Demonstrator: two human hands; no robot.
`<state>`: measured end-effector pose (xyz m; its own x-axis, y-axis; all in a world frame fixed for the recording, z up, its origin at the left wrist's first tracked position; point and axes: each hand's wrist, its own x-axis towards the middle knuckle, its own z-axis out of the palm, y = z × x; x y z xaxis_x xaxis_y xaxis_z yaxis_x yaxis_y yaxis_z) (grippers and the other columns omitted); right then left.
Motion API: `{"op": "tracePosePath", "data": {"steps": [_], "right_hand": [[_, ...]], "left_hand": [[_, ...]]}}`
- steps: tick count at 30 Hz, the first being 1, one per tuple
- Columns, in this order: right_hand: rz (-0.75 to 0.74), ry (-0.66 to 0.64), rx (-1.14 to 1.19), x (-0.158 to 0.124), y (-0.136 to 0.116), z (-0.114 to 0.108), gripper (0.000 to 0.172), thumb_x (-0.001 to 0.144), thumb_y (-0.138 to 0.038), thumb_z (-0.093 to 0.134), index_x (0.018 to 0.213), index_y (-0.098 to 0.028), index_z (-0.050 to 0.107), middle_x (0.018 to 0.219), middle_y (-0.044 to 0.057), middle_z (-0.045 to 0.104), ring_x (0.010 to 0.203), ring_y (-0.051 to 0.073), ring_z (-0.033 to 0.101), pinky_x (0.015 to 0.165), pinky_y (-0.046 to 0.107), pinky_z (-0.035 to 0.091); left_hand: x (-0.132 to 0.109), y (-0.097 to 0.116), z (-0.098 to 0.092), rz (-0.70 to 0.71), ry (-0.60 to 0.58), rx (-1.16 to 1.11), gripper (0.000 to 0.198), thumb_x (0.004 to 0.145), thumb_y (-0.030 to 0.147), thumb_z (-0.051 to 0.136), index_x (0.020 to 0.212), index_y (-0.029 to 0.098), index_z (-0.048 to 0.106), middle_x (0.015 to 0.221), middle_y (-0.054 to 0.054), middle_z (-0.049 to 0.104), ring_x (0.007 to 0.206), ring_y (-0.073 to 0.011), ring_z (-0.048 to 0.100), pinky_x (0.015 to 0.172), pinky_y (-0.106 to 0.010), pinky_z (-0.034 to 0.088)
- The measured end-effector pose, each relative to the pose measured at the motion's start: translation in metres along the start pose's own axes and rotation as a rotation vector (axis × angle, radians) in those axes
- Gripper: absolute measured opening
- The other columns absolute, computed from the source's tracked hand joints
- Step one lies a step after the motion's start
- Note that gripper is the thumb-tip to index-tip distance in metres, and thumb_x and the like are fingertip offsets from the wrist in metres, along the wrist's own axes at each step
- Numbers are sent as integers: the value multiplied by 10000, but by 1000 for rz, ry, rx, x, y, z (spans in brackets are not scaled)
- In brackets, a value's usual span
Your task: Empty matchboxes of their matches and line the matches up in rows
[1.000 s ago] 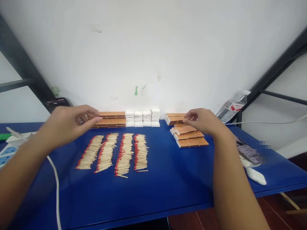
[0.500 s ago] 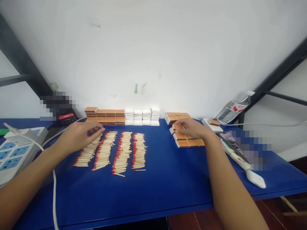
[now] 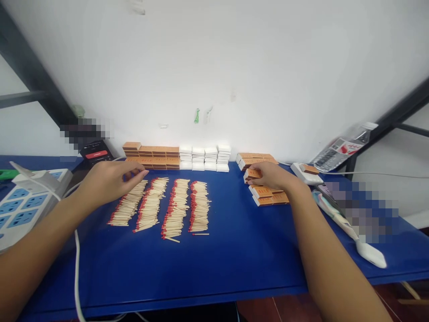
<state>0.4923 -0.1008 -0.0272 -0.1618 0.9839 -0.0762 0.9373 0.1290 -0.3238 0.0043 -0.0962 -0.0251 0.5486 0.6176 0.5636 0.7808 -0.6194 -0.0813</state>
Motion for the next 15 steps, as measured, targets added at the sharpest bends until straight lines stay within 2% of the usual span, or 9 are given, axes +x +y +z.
{"op": "tracePosePath", "data": {"steps": [4,7,10,12,15], "right_hand": [[-37,1,-70,2,-3,-2,543,793,-769,675,892,-238,722,964,83,762,944,309,670,805,381,480],[-65,54,-83,1,-22,-1,537,823,-766,660,803,-230,669,838,57,718,801,260,637,702,347,436],[-164,67,-35,3,-54,10,477,856,-708,665,865,-232,685,858,45,736,799,253,650,699,334,439],[-213,8,-7,4,-74,19,419,854,-645,696,935,-235,723,944,62,768,876,282,682,747,349,475],[-190,-22,54,2,-79,20,482,801,-614,763,1117,-250,762,1148,87,779,1043,325,697,868,399,526]], "left_hand": [[0,1,-1,2,-11,4,351,1037,422,491,925,220,754,770,-7,788,640,-185,705,602,-310,451],[0,1,-1,13,-4,3,349,1036,422,492,923,219,752,780,-10,795,665,-189,719,607,-310,453],[0,2,0,29,1,-5,341,1039,411,496,927,211,749,790,-13,797,673,-191,723,607,-313,449],[0,2,0,31,-5,-3,342,1039,412,496,925,208,745,793,-16,797,667,-192,718,604,-314,445],[0,3,-1,31,-16,8,348,1039,415,489,918,210,743,790,-17,797,664,-193,714,604,-313,442]]}}
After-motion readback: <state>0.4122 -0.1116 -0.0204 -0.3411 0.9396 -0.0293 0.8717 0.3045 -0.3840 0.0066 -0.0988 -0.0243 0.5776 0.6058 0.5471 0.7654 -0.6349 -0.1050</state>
